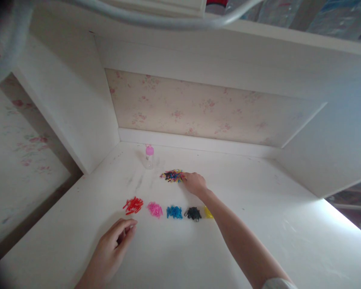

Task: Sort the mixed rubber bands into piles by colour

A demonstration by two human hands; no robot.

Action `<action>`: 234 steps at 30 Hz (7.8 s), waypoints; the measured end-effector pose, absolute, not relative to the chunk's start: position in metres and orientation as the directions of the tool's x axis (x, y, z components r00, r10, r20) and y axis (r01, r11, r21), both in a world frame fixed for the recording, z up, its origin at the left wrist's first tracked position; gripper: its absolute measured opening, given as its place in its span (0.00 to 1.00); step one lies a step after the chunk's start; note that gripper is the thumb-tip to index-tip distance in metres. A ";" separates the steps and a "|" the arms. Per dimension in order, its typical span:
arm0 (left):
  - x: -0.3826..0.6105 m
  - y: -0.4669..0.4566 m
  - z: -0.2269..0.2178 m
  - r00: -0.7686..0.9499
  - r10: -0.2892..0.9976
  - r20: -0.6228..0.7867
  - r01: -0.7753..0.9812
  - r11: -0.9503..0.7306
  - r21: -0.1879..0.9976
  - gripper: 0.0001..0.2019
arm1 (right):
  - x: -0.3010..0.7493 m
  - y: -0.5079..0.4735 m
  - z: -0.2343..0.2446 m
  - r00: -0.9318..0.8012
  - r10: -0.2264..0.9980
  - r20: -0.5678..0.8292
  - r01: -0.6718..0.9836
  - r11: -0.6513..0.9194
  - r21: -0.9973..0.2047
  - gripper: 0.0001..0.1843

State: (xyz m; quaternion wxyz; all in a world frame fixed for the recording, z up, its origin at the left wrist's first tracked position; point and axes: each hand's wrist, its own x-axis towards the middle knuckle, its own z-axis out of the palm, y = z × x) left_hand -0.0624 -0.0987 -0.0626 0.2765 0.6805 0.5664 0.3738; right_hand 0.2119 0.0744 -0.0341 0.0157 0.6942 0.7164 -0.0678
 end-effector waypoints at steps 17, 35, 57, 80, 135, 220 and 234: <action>-0.062 -0.099 -0.061 0.085 0.975 0.203 0.585 -0.214 0.783 0.11 | 0.223 0.077 -0.034 0.007 0.995 -0.095 0.983 -0.024 -0.183 0.17; -0.062 -0.099 -0.065 0.109 0.974 0.199 0.587 -0.225 0.778 0.10 | 0.236 0.069 -0.033 -0.053 0.994 -0.098 0.976 0.031 -0.217 0.20; -0.061 -0.098 -0.063 0.115 0.974 0.195 0.586 -0.225 0.778 0.10 | 0.248 0.057 -0.019 -0.052 0.999 0.007 0.984 0.052 -0.170 0.18; -0.061 -0.100 -0.061 0.096 0.987 0.129 0.583 -0.161 0.796 0.12 | 0.142 -0.001 0.016 -0.606 0.768 -0.206 0.788 0.614 -0.029 0.19; 0.050 0.068 -0.021 0.265 0.962 0.057 0.942 -0.272 0.196 0.12 | 0.286 -0.148 -0.064 0.273 0.961 0.035 0.543 -0.125 -0.830 0.23; -0.040 -0.104 -0.053 0.140 0.985 0.100 0.515 -0.159 0.843 0.14 | 0.218 0.064 -0.021 -0.043 0.985 -0.168 0.998 0.035 -0.051 0.19; -0.042 -0.104 -0.054 0.160 0.978 0.136 0.530 -0.201 0.823 0.12 | 0.218 0.058 -0.016 -0.071 0.983 -0.170 0.996 0.062 -0.059 0.21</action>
